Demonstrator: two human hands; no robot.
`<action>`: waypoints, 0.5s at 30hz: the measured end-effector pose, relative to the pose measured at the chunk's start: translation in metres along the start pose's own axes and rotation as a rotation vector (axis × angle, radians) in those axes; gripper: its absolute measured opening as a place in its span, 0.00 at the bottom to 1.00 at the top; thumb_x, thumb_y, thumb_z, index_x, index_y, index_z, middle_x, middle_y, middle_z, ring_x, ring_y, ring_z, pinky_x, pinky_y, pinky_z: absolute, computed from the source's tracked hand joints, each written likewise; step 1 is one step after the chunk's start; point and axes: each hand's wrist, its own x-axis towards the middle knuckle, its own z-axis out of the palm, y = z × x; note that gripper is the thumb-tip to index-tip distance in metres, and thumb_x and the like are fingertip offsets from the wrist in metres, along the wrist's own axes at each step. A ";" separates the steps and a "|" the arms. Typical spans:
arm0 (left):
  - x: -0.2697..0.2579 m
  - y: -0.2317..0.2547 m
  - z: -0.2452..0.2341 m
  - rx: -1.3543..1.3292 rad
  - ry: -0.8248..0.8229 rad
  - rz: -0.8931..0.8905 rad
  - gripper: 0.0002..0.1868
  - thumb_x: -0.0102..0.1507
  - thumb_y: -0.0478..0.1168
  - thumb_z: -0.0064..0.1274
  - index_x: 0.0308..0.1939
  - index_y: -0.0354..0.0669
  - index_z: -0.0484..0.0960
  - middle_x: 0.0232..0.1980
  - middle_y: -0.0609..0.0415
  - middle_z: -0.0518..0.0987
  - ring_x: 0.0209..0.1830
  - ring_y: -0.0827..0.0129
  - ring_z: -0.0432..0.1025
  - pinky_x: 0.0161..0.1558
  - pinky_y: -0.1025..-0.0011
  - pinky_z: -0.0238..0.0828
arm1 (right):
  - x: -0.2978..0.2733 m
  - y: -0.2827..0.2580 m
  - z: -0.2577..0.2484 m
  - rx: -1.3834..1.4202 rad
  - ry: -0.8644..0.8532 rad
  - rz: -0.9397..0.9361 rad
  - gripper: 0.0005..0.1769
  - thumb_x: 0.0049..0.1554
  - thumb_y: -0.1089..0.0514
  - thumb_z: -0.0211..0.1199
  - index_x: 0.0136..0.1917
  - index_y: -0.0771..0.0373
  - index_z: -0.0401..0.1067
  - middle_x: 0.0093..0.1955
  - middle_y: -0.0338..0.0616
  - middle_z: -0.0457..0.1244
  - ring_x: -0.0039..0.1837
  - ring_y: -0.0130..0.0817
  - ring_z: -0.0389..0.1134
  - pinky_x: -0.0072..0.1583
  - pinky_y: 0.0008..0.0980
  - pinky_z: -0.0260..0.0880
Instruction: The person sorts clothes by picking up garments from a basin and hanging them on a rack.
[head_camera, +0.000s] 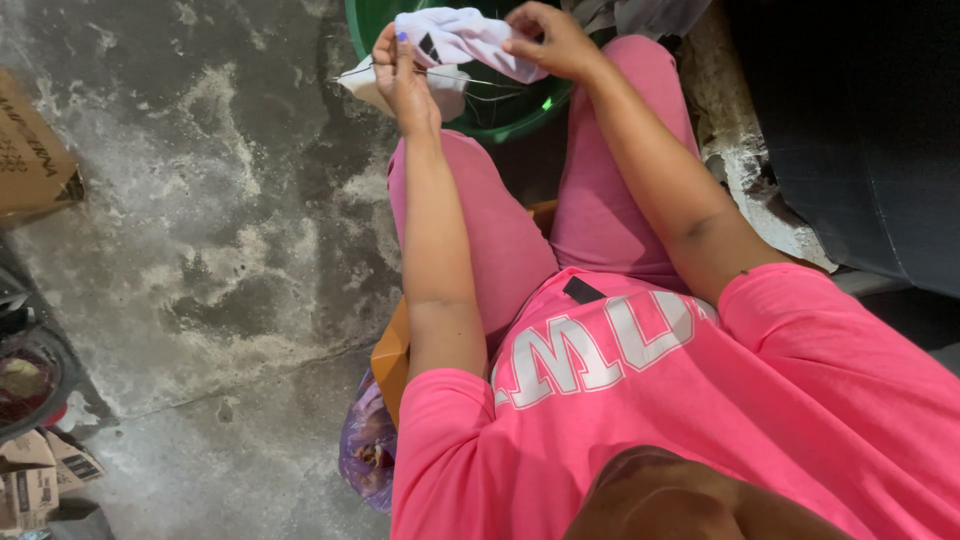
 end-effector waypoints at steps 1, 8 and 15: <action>-0.005 -0.001 0.004 0.033 -0.014 -0.018 0.13 0.71 0.34 0.53 0.58 0.36 0.75 0.52 0.53 0.80 0.48 0.73 0.74 0.46 0.73 0.71 | 0.000 -0.001 0.002 0.107 -0.012 -0.061 0.24 0.58 0.54 0.74 0.62 0.64 0.70 0.50 0.40 0.66 0.52 0.29 0.67 0.44 0.29 0.72; -0.019 -0.001 0.028 0.119 -0.165 -0.150 0.14 0.72 0.33 0.53 0.61 0.32 0.73 0.51 0.51 0.80 0.46 0.73 0.72 0.45 0.75 0.69 | 0.020 0.048 0.030 0.092 0.096 0.000 0.11 0.63 0.58 0.72 0.57 0.62 0.78 0.53 0.40 0.70 0.56 0.29 0.72 0.60 0.28 0.73; -0.019 0.004 0.030 0.062 -0.170 -0.183 0.14 0.72 0.33 0.53 0.60 0.33 0.72 0.51 0.50 0.79 0.49 0.72 0.74 0.51 0.73 0.72 | 0.009 0.018 0.029 -0.024 0.167 -0.307 0.22 0.53 0.66 0.75 0.59 0.70 0.74 0.53 0.46 0.66 0.53 0.32 0.69 0.57 0.31 0.70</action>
